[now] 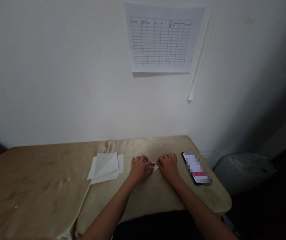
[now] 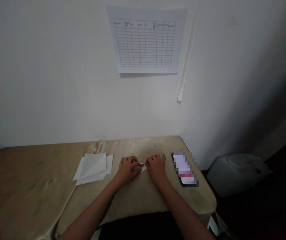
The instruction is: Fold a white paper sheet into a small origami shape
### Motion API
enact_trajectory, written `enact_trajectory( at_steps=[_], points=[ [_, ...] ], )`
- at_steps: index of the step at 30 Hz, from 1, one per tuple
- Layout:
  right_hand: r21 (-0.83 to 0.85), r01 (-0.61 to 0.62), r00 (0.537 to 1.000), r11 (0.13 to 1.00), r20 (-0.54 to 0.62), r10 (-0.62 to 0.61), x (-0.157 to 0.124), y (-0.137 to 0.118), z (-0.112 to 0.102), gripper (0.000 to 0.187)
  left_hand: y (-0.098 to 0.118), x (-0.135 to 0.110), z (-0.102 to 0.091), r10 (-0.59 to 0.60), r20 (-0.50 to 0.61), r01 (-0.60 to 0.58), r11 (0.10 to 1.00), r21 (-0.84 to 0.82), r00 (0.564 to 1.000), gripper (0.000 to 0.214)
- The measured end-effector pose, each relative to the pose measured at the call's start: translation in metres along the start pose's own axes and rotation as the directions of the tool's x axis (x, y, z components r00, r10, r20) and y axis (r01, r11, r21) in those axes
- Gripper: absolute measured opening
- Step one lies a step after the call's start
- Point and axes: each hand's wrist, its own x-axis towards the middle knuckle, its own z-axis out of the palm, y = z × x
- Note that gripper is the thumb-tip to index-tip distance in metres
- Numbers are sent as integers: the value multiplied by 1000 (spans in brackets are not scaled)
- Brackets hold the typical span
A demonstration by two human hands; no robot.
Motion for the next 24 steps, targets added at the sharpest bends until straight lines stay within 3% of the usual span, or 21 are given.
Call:
enact_trajectory(
  at_steps=[19, 24],
  points=[
    [40, -21, 1000, 999, -7, 22, -3, 2, 4, 11, 3, 1, -2, -32, 12, 32, 999, -19, 999, 34],
    [102, -38, 999, 994, 15, 36, -8, 5, 5, 23, 5, 0, -1, -60, 1, 60, 998, -21, 998, 34]
  ],
)
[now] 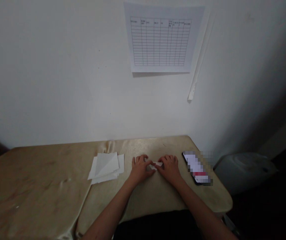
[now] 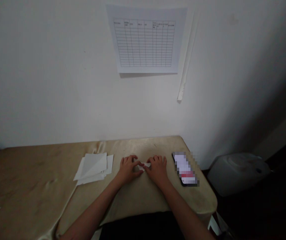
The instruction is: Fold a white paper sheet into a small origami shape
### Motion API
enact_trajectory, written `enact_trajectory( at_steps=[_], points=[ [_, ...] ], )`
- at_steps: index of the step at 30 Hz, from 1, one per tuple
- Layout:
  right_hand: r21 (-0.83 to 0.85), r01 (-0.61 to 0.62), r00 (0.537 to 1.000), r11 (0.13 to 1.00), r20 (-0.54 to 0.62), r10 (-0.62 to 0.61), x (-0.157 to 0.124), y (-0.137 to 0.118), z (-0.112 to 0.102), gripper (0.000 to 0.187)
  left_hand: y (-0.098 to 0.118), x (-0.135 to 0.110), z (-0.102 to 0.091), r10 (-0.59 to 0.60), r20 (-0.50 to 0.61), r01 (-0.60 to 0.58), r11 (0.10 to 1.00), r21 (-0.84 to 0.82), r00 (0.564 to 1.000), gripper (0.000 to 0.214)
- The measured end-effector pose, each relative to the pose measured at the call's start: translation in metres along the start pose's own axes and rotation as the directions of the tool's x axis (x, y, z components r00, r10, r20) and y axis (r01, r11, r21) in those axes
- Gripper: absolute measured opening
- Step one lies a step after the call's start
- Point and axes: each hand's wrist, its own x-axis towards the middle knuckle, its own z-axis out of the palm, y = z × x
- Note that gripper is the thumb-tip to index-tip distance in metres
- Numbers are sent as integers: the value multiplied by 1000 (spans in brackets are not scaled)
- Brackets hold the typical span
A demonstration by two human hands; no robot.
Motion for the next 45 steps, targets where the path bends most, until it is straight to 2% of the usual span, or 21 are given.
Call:
enact_trajectory(
  at_steps=[6, 16, 21, 24, 31, 45],
  points=[
    [23, -16, 1000, 1000, 12, 15, -2, 0, -2, 31, -1, 2, 4, -12, -6, 11, 1000, -16, 1000, 31],
    [89, -91, 994, 992, -46, 96, -1, 3, 6, 34, 1, 3, 2, -42, 16, 42, 999, -24, 999, 37],
    [141, -71, 996, 987, -40, 77, 2, 12, 5, 24, 1, 3, 2, -46, 22, 47, 999, -21, 999, 37],
    [171, -81, 995, 982, -36, 88, 5, 21, 1, 24, 0, 3, 3, -39, 24, 40, 999, -22, 999, 37],
    [147, -32, 999, 989, 1, 33, 6, 26, -1, 16, 0, 2, 2, -31, 23, 32, 999, -21, 999, 38],
    [116, -33, 999, 993, 40, 28, 9, 28, -2, 25, 2, 0, 1, -24, 15, 24, 1000, -16, 1000, 38]
  ],
)
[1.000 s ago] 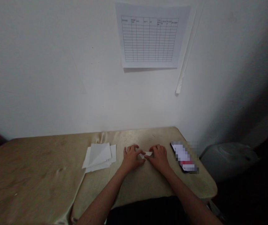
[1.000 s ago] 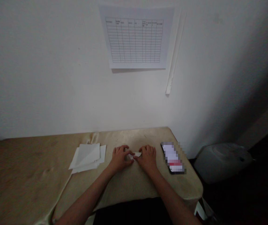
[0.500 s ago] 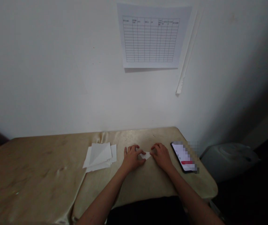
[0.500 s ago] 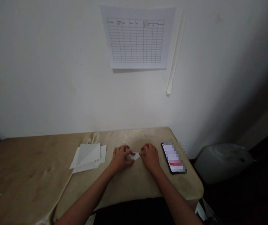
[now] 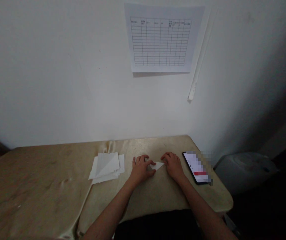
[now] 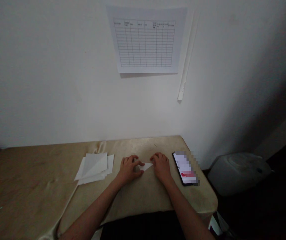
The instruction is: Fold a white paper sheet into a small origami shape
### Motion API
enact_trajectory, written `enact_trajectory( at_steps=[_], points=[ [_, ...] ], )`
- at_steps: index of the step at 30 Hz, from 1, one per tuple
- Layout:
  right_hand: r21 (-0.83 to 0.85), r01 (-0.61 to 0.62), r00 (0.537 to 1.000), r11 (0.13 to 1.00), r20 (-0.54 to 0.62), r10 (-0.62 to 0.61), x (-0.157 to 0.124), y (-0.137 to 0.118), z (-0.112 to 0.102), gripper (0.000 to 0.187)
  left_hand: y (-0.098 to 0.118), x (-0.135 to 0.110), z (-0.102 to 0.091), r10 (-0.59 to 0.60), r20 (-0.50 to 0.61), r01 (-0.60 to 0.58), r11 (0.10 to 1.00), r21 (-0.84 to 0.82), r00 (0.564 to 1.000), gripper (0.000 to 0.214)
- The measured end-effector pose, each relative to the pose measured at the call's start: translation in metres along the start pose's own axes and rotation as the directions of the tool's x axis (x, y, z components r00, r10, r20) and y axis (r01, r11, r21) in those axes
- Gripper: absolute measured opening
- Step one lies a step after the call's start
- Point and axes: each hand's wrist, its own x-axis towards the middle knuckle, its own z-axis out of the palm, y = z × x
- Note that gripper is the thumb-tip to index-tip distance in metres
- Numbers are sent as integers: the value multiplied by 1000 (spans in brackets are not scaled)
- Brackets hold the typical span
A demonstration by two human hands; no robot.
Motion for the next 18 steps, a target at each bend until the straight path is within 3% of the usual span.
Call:
enact_trajectory(
  at_steps=[5, 18],
  points=[
    [18, 1, 1000, 1000, 19, -2, 0, 7, -3, 24, 0, -1, 0, 15, -6, -15, 1000, 0, 1000, 36],
    [-59, 28, 999, 998, -45, -30, -2, -3, -4, 14, -2, -2, -2, 65, -24, -65, 998, -2, 998, 27]
  ],
)
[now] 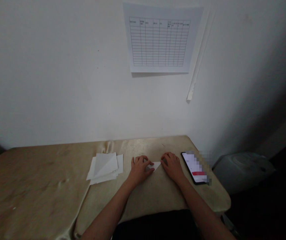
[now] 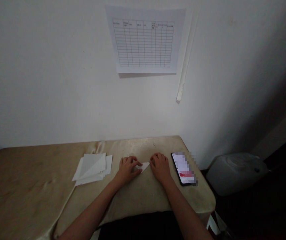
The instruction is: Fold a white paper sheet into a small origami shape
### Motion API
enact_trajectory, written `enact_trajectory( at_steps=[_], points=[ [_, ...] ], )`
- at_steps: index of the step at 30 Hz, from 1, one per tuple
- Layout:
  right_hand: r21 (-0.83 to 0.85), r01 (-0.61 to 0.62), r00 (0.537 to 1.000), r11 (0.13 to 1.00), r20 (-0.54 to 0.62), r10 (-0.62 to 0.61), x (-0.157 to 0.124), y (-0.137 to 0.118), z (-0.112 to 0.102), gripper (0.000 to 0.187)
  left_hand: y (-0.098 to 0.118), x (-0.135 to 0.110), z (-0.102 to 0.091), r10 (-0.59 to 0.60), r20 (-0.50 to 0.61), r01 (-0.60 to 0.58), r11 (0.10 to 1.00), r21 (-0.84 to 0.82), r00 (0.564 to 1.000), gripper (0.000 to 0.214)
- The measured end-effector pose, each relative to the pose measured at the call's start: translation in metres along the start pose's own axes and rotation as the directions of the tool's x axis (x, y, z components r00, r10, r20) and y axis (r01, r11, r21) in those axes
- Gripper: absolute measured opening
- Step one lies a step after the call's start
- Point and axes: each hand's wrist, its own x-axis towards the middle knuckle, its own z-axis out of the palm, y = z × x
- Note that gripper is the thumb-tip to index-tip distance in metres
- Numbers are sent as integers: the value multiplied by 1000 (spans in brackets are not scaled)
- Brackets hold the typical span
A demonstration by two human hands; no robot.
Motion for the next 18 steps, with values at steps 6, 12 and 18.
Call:
enact_trajectory(
  at_steps=[6, 12, 18],
  points=[
    [2, -13, 1000, 1000, -2, 13, -1, -2, -1, 13, -9, 3, -2, 23, 36, -23, 1000, -13, 999, 30],
    [31, -38, 999, 999, 8, 38, 2, -1, -1, 14, -9, 4, -3, 2, 40, -2, 1000, -5, 999, 33],
    [60, -51, 999, 997, 18, 50, 1, -3, -2, 18, -7, 4, -4, -7, 40, 7, 1000, 7, 999, 33]
  ],
)
